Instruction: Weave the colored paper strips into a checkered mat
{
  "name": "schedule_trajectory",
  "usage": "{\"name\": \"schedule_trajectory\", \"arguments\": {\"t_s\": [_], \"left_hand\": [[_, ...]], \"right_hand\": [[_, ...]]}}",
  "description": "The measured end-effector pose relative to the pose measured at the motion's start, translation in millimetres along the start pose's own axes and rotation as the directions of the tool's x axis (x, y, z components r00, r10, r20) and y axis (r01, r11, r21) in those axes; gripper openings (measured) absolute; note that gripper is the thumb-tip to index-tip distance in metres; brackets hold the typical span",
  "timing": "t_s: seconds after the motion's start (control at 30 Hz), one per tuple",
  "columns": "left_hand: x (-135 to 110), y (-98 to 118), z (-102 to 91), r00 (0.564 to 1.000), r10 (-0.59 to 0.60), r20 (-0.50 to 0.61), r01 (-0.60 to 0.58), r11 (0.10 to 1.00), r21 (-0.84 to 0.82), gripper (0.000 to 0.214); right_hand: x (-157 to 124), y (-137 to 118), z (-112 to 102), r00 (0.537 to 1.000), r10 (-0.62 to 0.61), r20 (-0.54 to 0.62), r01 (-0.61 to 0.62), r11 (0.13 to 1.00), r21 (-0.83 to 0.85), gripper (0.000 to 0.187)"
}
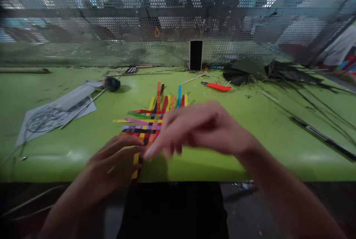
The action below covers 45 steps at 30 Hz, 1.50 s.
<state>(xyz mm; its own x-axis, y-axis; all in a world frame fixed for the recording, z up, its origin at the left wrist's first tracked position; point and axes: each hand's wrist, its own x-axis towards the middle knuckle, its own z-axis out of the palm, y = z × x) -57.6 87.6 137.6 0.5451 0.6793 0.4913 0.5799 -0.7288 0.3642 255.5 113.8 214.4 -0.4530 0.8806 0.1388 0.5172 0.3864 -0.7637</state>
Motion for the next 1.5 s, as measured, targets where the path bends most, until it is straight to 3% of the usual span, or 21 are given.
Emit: {"name": "schedule_trajectory", "arguments": {"t_s": [0.07, 0.13, 0.23, 0.33, 0.57, 0.77, 0.97, 1.17, 1.5], "left_hand": [[1, 7, 4.2, 0.999, -0.019, 0.038, 0.015, 0.996, 0.088, 0.034], [4, 12, 8.8, 1.0, -0.016, 0.024, 0.012, 0.989, 0.146, 0.033], [10, 14, 14.2, 1.0, 0.011, -0.001, -0.011, 0.988, 0.155, 0.023], [18, 12, 17.0, 0.999, 0.031, 0.022, -0.034, 0.988, 0.152, 0.018], [31, 9, 20.6, 0.995, 0.052, 0.08, -0.063, 0.988, 0.143, 0.014], [28, 5, 23.1, 0.993, 0.114, 0.007, -0.114, 0.988, 0.106, 0.017], [29, -4, 26.8, 0.968, 0.252, -0.012, -0.25, 0.964, 0.086, 0.016], [29, -2, 29.0, 0.966, 0.258, -0.002, -0.258, 0.966, 0.003, 0.012], [13, 10, 21.9, 0.979, 0.203, 0.0, -0.203, 0.977, -0.065, 0.015]], "right_hand": [[45, 7, 2, 0.991, -0.131, 0.011, 0.129, 0.989, 0.071, 0.026], [77, 21, 17, 0.99, -0.139, 0.026, 0.138, 0.99, 0.006, 0.028], [95, 45, 45, 0.974, -0.191, 0.121, 0.204, 0.973, -0.112, 0.034], [94, 59, 60, 0.964, -0.219, 0.151, 0.246, 0.949, -0.197, 0.037], [94, 63, 64, 0.975, -0.181, 0.131, 0.21, 0.943, -0.259, 0.033], [93, 64, 66, 0.973, -0.186, 0.134, 0.22, 0.926, -0.307, 0.032], [95, 60, 69, 0.966, -0.191, 0.172, 0.246, 0.883, -0.399, 0.034], [94, 55, 73, 0.965, -0.173, 0.199, 0.255, 0.808, -0.531, 0.035], [93, 55, 72, 0.963, -0.177, 0.203, 0.259, 0.817, -0.516, 0.034]]}}
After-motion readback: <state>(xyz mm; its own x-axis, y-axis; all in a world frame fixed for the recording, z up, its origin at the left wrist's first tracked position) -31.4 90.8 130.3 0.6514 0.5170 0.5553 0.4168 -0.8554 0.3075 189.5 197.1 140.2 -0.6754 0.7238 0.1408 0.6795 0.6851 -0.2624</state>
